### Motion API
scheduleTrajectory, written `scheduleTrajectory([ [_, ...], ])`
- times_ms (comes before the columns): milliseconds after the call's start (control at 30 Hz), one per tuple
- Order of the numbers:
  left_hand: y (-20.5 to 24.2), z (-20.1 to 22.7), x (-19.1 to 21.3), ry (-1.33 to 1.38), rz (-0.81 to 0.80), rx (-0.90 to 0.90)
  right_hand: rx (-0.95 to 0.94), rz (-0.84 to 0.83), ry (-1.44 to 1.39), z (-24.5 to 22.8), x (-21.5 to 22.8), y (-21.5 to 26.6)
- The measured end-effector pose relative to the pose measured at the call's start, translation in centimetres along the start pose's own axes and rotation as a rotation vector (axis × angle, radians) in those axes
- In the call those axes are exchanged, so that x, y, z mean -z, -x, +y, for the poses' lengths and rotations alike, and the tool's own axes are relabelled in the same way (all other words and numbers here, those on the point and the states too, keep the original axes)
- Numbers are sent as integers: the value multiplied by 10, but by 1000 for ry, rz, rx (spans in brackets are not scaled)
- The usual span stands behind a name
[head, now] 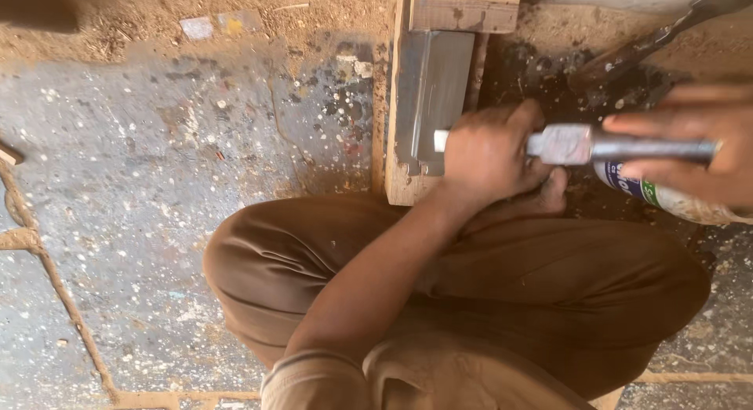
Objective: The person sits on the floor and sharpens a small metal blade on a grinding stone, periodically inspecting the edge. They then switch to sharpening a chisel using the same stone and a water container nearby.
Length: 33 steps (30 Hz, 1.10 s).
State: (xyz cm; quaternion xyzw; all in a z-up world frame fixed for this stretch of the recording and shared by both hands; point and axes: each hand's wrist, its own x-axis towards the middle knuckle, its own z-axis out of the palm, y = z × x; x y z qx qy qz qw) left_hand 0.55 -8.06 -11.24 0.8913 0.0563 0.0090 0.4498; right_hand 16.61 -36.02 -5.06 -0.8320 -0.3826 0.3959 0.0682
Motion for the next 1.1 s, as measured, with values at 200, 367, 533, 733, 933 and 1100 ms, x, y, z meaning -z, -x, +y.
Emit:
scheduleTrajectory([
  [200, -80, 5, 41, -85, -67, -120, -34, 128, -230, -40, 9, 8],
  [367, -54, -6, 28, -171, -500, 42, -59, 262, -302, -101, 2, 33],
  [533, 7, -5, 32, -36, -493, -204, -366, 156, -169, -200, -9, 51],
  [733, -63, -14, 33, -126, -136, -437, -104, 524, -186, -179, 11, 32],
  [933, 13, 4, 39, -61, -487, -234, -229, 384, -150, -208, -23, 64],
  [1100, -58, 0, 44, -279, -593, -225, -344, 431, -268, -174, -9, 41],
])
